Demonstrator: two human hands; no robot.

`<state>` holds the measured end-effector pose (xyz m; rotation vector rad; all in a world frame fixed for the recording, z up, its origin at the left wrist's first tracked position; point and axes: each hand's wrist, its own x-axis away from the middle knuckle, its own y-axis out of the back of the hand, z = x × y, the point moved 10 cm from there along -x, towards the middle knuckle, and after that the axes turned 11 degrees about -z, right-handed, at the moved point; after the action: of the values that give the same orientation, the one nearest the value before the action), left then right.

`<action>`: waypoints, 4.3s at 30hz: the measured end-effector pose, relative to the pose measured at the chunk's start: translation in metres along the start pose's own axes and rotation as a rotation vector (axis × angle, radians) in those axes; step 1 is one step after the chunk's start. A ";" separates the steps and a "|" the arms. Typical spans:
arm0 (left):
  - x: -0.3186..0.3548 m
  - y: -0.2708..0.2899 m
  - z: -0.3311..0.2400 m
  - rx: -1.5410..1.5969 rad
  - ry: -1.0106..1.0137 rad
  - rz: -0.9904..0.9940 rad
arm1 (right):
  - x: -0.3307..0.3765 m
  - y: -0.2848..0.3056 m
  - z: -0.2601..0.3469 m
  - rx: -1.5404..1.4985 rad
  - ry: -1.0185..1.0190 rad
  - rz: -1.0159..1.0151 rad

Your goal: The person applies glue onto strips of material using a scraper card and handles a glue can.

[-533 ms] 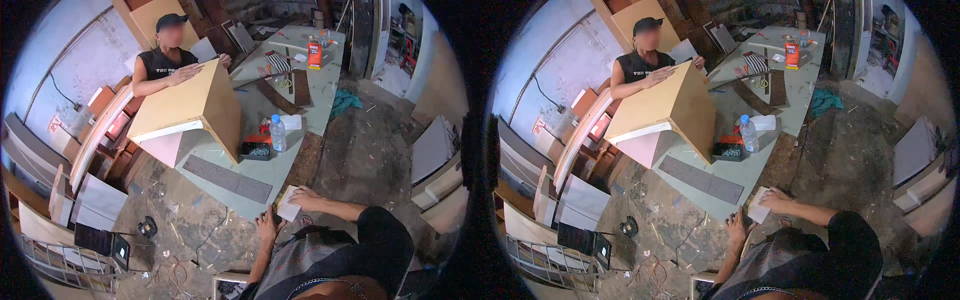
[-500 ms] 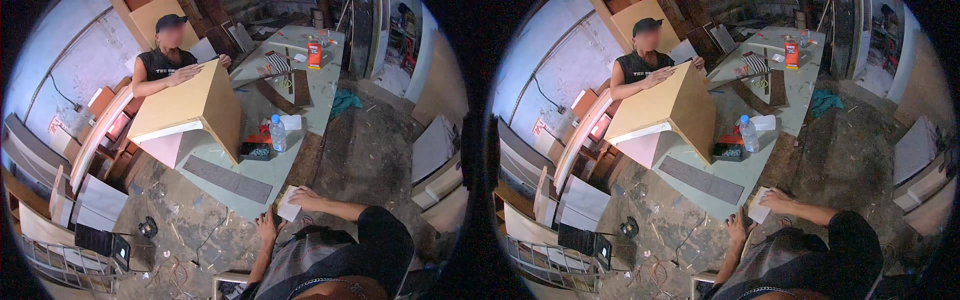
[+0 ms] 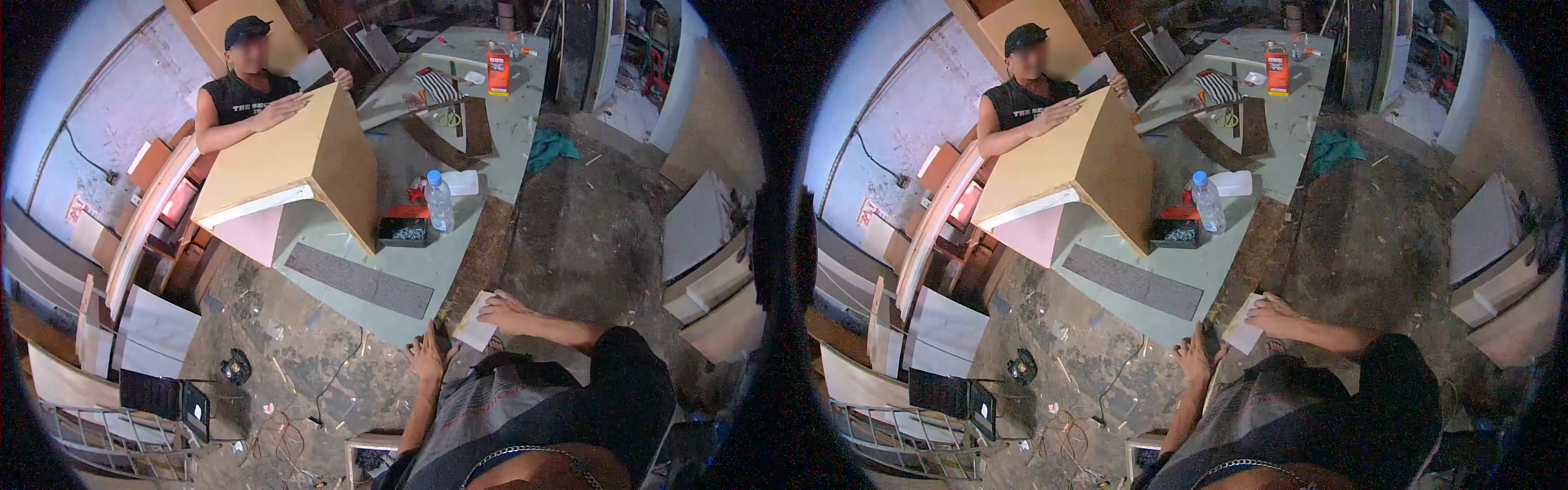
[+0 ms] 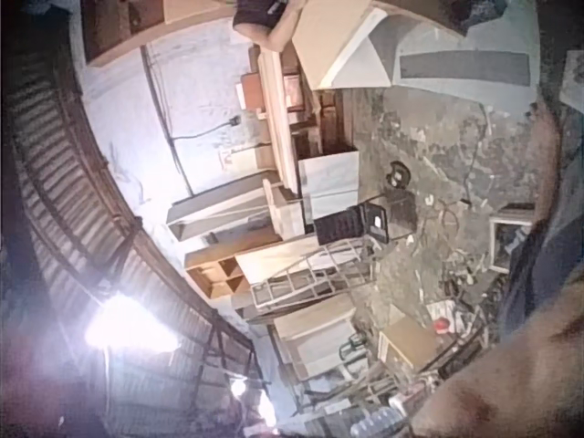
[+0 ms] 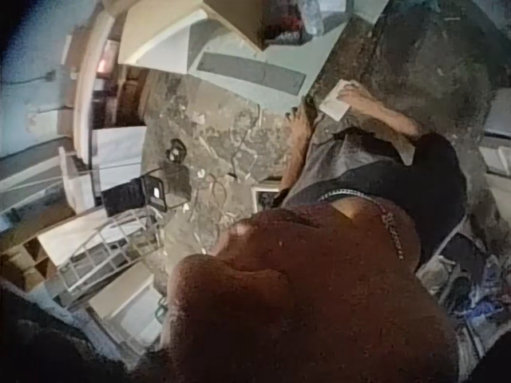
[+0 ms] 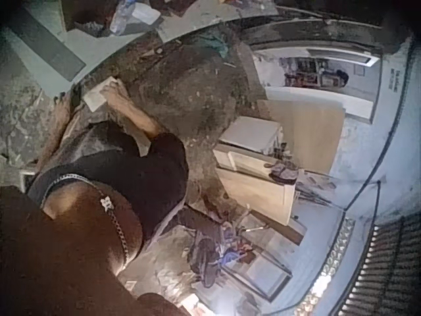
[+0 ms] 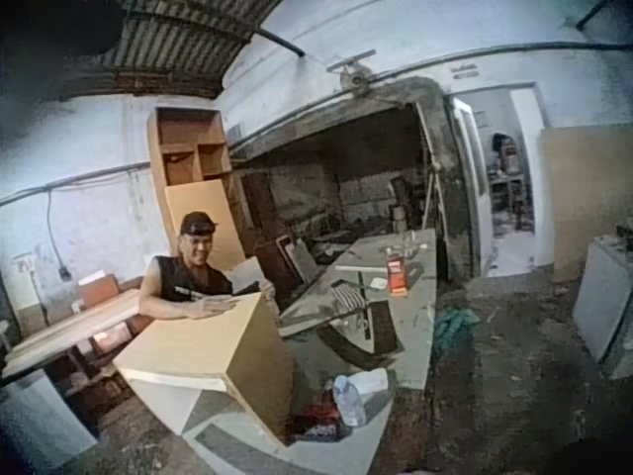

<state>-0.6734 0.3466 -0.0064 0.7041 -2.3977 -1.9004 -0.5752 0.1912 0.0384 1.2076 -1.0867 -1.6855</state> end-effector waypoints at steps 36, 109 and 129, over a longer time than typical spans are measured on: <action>0.003 -0.006 0.012 0.126 0.110 -0.124 | -0.048 -0.010 -0.029 0.002 -0.382 -0.007; 0.000 0.006 0.005 0.078 0.129 -0.096 | -0.029 0.012 -0.054 0.150 -0.292 -0.092; 0.002 0.004 0.008 0.133 0.113 -0.133 | -0.027 0.048 -0.087 0.149 -0.616 -0.219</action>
<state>-0.6787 0.3542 -0.0054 0.9745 -2.4811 -1.7033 -0.4795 0.1827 0.0752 0.9356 -1.5060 -2.2635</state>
